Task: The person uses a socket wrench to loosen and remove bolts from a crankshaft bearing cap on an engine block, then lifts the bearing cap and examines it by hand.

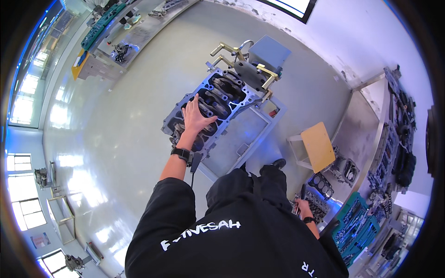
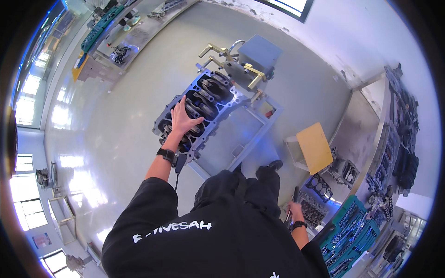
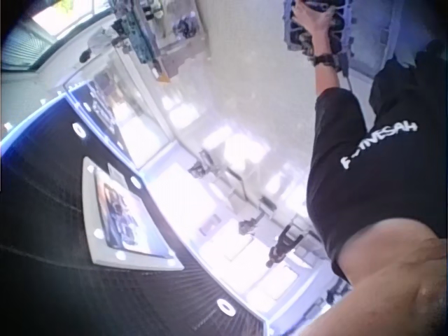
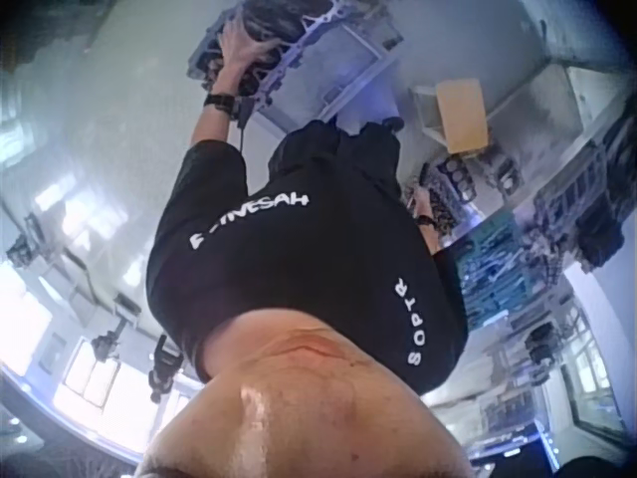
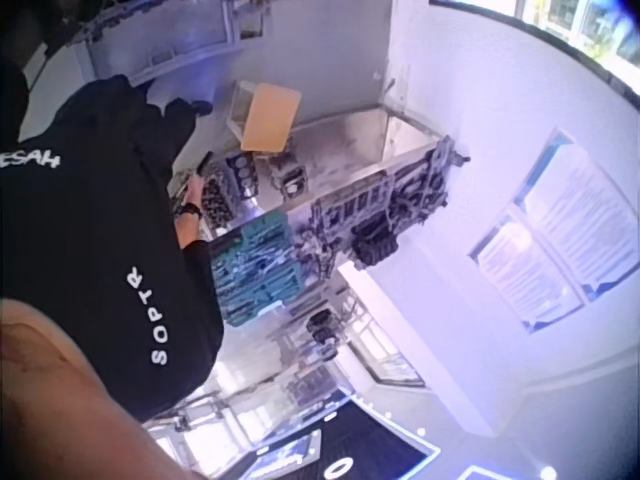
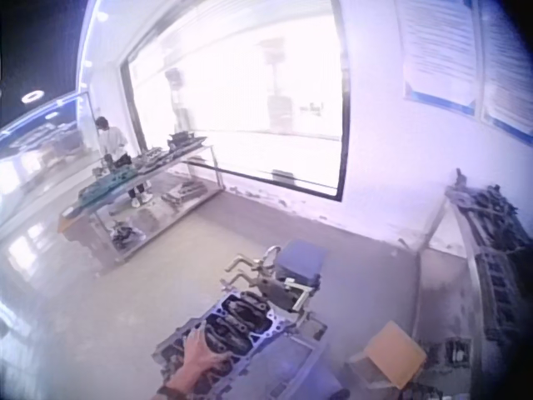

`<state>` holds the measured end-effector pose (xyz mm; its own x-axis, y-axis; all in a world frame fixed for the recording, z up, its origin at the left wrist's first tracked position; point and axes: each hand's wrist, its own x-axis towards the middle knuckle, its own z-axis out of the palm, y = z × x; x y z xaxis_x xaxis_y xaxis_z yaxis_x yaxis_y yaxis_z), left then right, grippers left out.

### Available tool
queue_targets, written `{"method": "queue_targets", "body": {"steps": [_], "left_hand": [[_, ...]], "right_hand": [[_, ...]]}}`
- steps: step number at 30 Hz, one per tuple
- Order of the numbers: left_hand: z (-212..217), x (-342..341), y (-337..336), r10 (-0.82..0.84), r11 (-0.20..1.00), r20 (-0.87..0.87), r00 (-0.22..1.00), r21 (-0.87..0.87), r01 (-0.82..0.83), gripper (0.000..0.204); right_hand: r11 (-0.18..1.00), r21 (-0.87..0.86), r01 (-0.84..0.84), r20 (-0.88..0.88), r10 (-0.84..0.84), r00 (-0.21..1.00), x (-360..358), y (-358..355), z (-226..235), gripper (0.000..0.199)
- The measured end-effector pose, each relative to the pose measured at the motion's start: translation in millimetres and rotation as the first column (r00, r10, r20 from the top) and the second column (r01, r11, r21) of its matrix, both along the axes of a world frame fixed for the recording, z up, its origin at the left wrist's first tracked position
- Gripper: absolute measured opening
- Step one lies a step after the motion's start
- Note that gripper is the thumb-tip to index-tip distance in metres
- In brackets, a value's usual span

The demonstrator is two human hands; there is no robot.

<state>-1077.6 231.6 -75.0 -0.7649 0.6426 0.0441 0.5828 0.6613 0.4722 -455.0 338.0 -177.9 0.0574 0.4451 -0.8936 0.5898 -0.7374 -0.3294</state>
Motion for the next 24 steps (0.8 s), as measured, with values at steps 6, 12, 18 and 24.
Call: {"method": "queue_targets", "body": {"steps": [6, 12, 18, 24], "left_hand": [[1.6, -9.9, 11.9, -0.076, 0.987, -0.027, 0.997, 0.142, 0.079, 0.109], [-6.1, -8.4, 12.7, -0.044, 0.978, -0.003, 0.999, 0.206, 0.043, 0.104], [-14.8, -7.9, 16.3, -0.018, 0.968, -0.023, 1.0, 0.25, 0.024, 0.098], [-14.5, -8.1, 16.0, -0.003, 0.954, -0.032, 0.999, 0.301, 0.012, 0.096]], "right_hand": [[0.737, 0.294, -0.609, 0.031, 0.63, 0.776, 107.7, -100.5, -90.0, 0.02], [0.997, -0.05, -0.055, 0.022, 0.056, 0.998, 42.4, -83.3, -22.0, 0.021], [0.992, -0.066, 0.107, 0.055, -0.103, 0.993, 15.7, -62.4, 14.4, 0.021], [0.995, -0.062, 0.08, 0.076, -0.075, 0.994, -28.5, -45.7, 51.7, 0.022]]}}
